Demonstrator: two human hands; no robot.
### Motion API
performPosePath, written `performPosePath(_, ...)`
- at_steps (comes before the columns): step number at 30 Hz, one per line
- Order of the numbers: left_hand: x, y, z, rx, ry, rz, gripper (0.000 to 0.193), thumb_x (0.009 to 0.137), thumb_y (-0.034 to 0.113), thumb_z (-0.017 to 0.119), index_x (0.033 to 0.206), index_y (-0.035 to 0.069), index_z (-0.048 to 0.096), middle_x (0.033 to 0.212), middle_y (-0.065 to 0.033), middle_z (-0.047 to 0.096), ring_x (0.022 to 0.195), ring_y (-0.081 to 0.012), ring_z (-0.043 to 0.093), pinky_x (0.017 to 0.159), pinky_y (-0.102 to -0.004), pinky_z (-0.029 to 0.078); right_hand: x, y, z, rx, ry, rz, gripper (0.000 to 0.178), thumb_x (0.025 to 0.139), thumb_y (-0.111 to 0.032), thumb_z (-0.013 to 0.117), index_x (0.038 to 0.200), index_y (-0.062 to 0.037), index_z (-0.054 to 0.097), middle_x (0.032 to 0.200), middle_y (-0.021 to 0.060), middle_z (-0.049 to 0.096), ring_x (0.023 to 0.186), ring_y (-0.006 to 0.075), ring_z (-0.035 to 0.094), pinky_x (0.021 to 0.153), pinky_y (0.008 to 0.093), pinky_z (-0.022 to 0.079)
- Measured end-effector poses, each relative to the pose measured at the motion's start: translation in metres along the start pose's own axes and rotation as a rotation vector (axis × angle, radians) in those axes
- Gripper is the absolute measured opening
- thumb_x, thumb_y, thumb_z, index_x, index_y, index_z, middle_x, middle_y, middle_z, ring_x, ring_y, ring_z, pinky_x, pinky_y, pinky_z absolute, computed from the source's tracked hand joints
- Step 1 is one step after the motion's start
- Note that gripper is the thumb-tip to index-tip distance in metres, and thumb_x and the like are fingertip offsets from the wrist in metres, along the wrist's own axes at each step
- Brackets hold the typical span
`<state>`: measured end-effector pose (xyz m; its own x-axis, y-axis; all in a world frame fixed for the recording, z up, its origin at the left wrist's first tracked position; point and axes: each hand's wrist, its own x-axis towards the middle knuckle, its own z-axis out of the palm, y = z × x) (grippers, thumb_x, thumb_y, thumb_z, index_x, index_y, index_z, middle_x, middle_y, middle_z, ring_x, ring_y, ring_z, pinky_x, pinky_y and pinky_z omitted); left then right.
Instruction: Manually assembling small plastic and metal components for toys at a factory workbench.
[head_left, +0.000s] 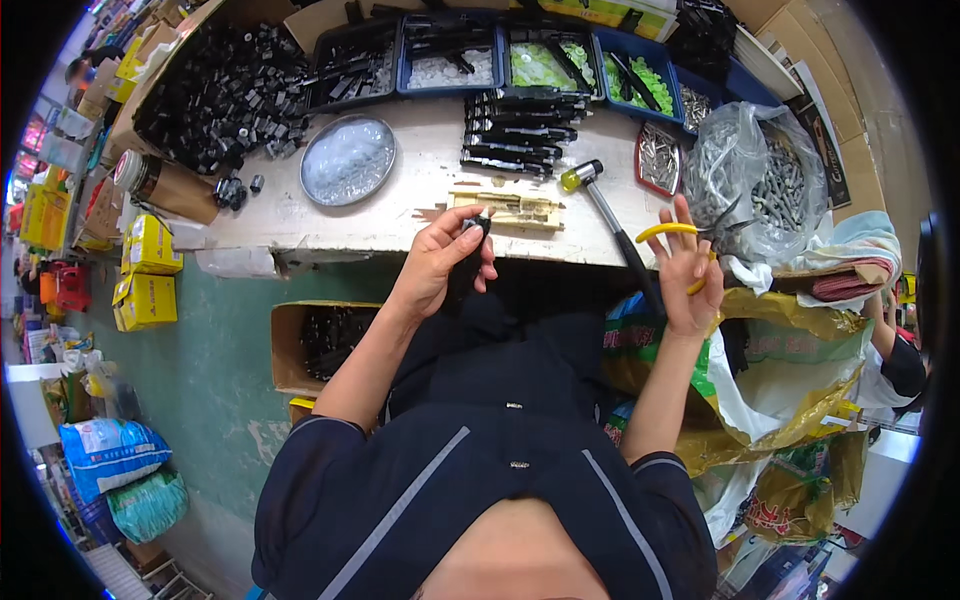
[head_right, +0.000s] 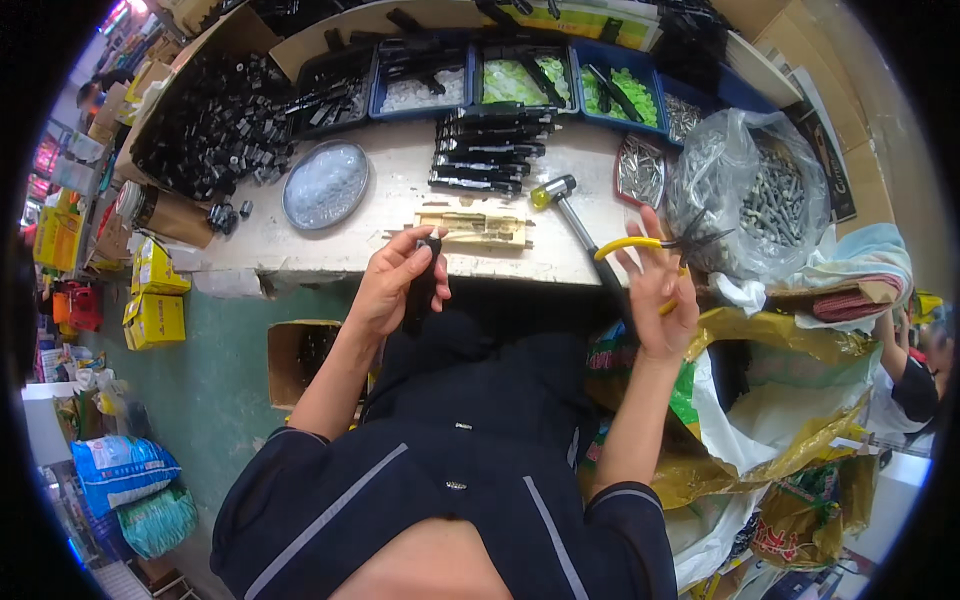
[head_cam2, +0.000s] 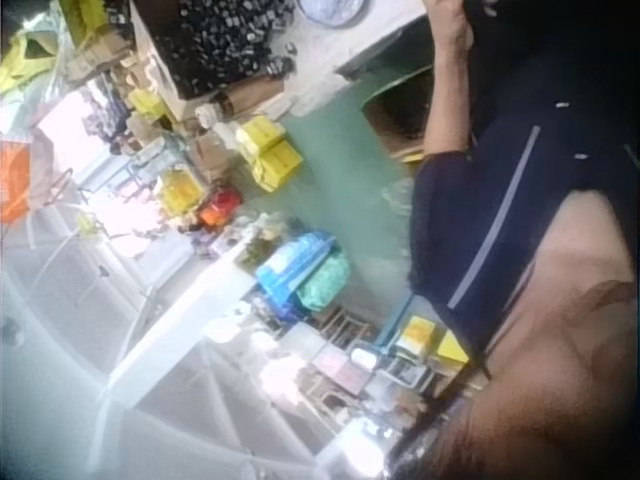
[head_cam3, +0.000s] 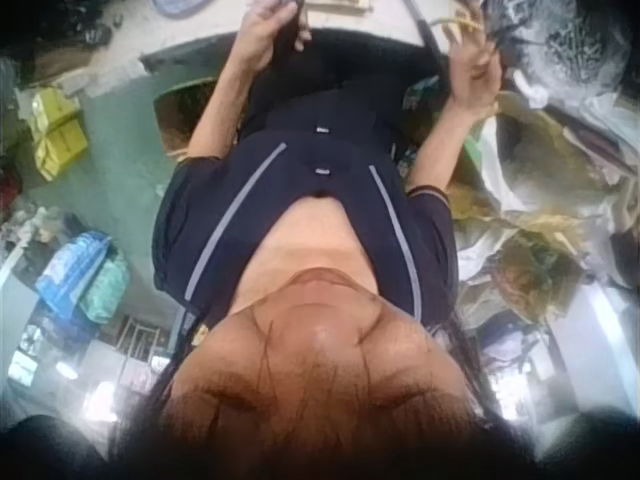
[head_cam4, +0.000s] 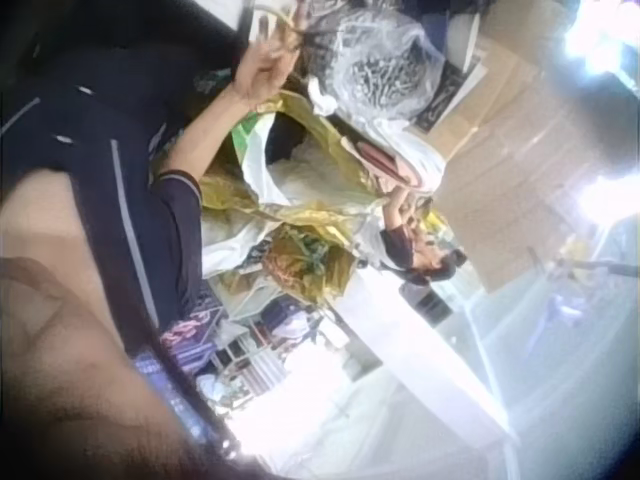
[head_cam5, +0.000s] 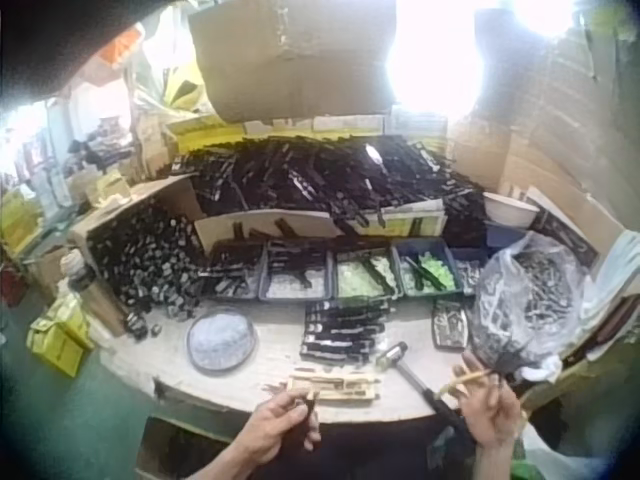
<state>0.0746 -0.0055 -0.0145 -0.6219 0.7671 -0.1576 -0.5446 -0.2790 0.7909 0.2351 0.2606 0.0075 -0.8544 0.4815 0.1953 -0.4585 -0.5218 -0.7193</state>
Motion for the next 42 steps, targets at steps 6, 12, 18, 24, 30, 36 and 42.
performPosePath(6, -0.011, -0.007, 0.016, 0.034, -0.06, -0.02, 0.026, 0.09, 0.018, 0.052, 0.112, 0.003, 0.05, 0.076, -0.0066, 0.058, 0.059, -0.0142, 0.059, 0.047, -0.0234, 0.048, -0.015, 0.036, 0.014, 0.406, -0.291, 0.136, 0.023, 0.083, -0.024, 0.054, 0.065, -0.0101, 0.05, 0.098, 0.0067, 0.049, 0.097, 0.0239, 0.048, 0.082, 0.0514, 0.039)
performPosePath(12, -0.026, -0.021, 0.029, 0.181, -0.016, 0.007, 0.027, 0.09, 0.018, 0.053, 0.113, 0.004, 0.051, 0.072, -0.0037, 0.057, 0.057, -0.0107, 0.057, 0.046, -0.0204, 0.044, -0.056, 0.038, 0.055, -0.767, -0.079, 0.31, 0.013, 0.083, -0.011, 0.06, 0.082, 0.0022, 0.058, 0.08, 0.0034, 0.054, 0.069, 0.0088, 0.05, 0.061, 0.0215, 0.04)
performPosePath(18, -0.04, -0.032, 0.046, 0.402, 0.007, 0.094, 0.028, 0.089, 0.018, 0.054, 0.115, 0.006, 0.055, 0.07, -0.0006, 0.055, 0.056, -0.0058, 0.052, 0.046, -0.0177, 0.041, -0.082, 0.048, 0.053, -1.194, -0.31, 0.025, 0.018, 0.085, -0.011, 0.057, 0.093, 0.005, 0.057, 0.093, 0.0104, 0.056, 0.083, 0.0193, 0.055, 0.073, 0.0276, 0.043)
performPosePath(24, -0.055, -0.036, 0.055, 0.59, 0.036, 0.169, 0.027, 0.089, 0.018, 0.055, 0.114, 0.008, 0.057, 0.067, 0.0011, 0.054, 0.053, -0.0043, 0.05, 0.046, -0.0173, 0.04, -0.092, 0.042, 0.058, -1.318, -0.395, -0.022, 0.022, 0.085, -0.014, 0.056, 0.096, 0.0052, 0.056, 0.096, 0.0152, 0.055, 0.088, 0.0288, 0.053, 0.077, 0.0331, 0.043)
performPosePath(30, -0.066, -0.033, 0.063, 0.707, 0.056, 0.261, 0.028, 0.088, 0.017, 0.056, 0.113, 0.007, 0.058, 0.066, 0.0005, 0.053, 0.053, -0.0047, 0.047, 0.047, -0.0186, 0.04, -0.1, 0.038, 0.067, -1.384, -0.398, -0.04, 0.022, 0.085, -0.015, 0.056, 0.094, 0.0053, 0.055, 0.093, 0.0159, 0.054, 0.084, 0.0311, 0.053, 0.074, 0.035, 0.043)
performPosePath(36, -0.071, -0.03, 0.059, 0.776, 0.078, 0.306, 0.029, 0.086, 0.015, 0.057, 0.114, 0.006, 0.057, 0.068, -0.0008, 0.055, 0.053, -0.0054, 0.048, 0.049, -0.0199, 0.041, -0.101, 0.042, 0.077, -1.453, -0.4, -0.038, 0.021, 0.085, -0.014, 0.055, 0.094, 0.0045, 0.054, 0.09, 0.0164, 0.054, 0.083, 0.0322, 0.053, 0.072, 0.0357, 0.043)
performPosePath(42, -0.071, -0.028, 0.043, 0.851, 0.173, 0.383, 0.024, 0.085, 0.013, 0.057, 0.108, 0.003, 0.058, 0.067, -0.0048, 0.058, 0.053, -0.0083, 0.05, 0.051, -0.0231, 0.041, -0.091, 0.053, 0.091, -1.478, -0.464, -0.011, 0.017, 0.084, -0.012, 0.057, 0.09, 0.0041, 0.053, 0.084, 0.0156, 0.052, 0.078, 0.0329, 0.053, 0.069, 0.0362, 0.043)
